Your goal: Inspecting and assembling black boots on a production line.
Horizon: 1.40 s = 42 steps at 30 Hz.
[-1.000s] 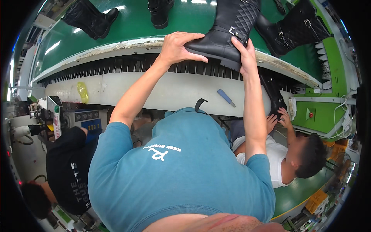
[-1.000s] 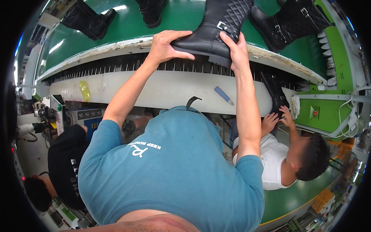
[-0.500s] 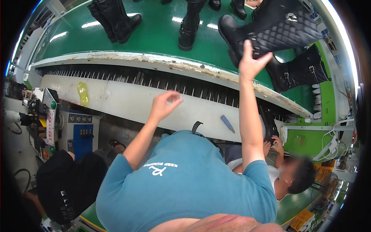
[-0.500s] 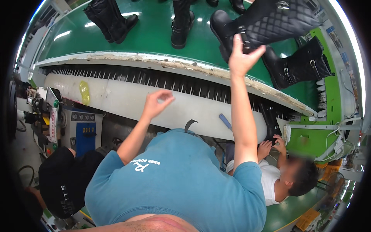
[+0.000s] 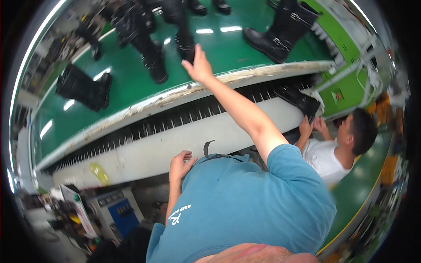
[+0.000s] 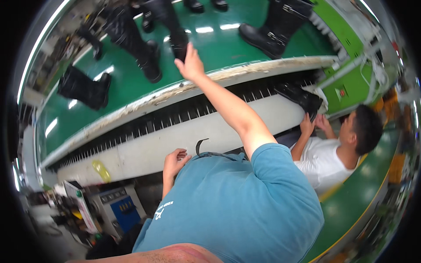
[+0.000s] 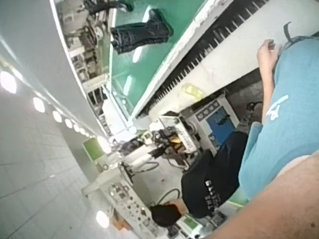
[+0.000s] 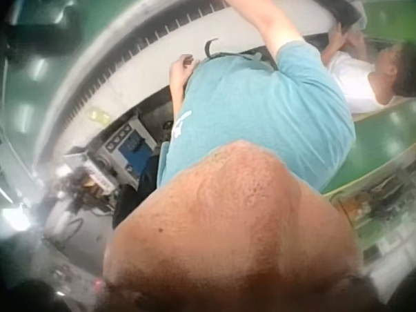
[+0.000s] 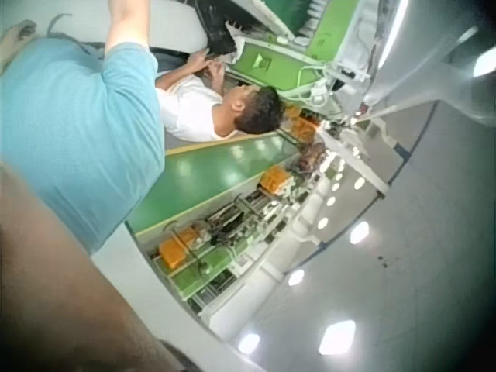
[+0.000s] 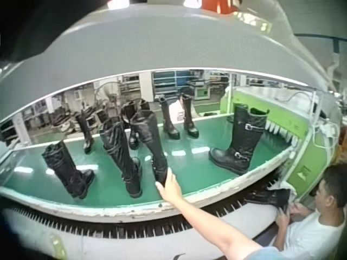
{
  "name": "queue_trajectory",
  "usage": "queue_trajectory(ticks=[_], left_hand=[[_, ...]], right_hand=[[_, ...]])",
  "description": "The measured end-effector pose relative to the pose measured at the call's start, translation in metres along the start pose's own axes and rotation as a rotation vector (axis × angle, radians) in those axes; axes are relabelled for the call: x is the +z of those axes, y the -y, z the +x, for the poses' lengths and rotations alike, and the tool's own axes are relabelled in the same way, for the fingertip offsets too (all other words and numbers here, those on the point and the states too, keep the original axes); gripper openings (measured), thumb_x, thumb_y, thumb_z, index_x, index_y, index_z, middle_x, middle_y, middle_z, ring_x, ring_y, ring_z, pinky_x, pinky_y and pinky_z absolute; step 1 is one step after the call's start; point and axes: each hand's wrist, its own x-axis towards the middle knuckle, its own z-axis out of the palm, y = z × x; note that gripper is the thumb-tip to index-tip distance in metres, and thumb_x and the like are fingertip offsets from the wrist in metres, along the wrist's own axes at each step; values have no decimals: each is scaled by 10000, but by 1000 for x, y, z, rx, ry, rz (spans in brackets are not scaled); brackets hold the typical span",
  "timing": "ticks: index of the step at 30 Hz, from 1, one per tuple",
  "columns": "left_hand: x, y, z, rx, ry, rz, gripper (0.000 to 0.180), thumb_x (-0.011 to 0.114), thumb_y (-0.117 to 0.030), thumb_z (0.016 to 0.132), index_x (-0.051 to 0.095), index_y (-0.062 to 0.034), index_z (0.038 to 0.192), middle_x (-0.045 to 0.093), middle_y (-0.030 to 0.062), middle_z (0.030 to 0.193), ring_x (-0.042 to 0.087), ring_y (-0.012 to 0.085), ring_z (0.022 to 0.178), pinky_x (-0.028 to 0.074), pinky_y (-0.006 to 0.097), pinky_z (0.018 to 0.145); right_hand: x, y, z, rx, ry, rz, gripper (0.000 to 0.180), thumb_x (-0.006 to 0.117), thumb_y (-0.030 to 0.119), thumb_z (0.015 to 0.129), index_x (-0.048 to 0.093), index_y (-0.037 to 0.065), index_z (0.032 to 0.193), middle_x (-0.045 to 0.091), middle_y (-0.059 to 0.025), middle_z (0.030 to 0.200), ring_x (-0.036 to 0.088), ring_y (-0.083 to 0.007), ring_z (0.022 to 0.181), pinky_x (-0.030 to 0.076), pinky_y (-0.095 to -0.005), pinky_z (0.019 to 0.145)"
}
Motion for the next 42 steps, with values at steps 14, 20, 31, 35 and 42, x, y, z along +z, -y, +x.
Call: queue_trajectory(ticks=[14, 20, 31, 35, 42], left_hand=[[26, -88, 80, 205, 281, 163, 385, 877, -253, 919, 783, -2, 1195, 835, 177, 1074, 824, 278, 1038, 629, 395, 913], [32, -209, 149, 448, 133, 52, 215, 858, -124, 948, 807, 11, 1108, 833, 128, 988, 813, 196, 901, 620, 324, 849], [100, -338, 304, 904, -212, 338, 255, 861, -168, 910, 777, -36, 1112, 774, 142, 1186, 699, 350, 1190, 531, 451, 1060], [105, -330, 310, 858, -248, 381, 220, 849, -147, 920, 755, -25, 1076, 751, 144, 1162, 682, 351, 1131, 522, 450, 1021], [116, -344, 312, 804, -218, 542, 211, 806, -64, 925, 699, -11, 1099, 696, 170, 1190, 638, 383, 1191, 493, 481, 1055]], right_hand=[[-162, -72, -106, -351, -342, 199, 120, 796, 53, 903, 782, 55, 1022, 763, -99, 982, 737, -312, 946, 603, -415, 826], [-240, -116, -76, -98, -669, 368, 124, 754, 61, 1013, 786, 14, 1124, 788, -72, 991, 741, -142, 865, 587, -307, 806], [-501, -363, 139, 336, -957, -222, 376, 755, 424, 961, 769, 148, 1216, 781, -111, 1159, 757, -319, 1086, 594, -460, 961], [-566, -444, 173, 510, -722, -680, 486, 631, 466, 1040, 683, 136, 1394, 647, -171, 1443, 602, -386, 1377, 542, -551, 1096], [-676, -588, 202, 524, -1273, -929, 331, 552, 241, 1051, 783, 38, 1174, 764, -207, 1173, 740, -315, 1110, 553, -510, 960]])
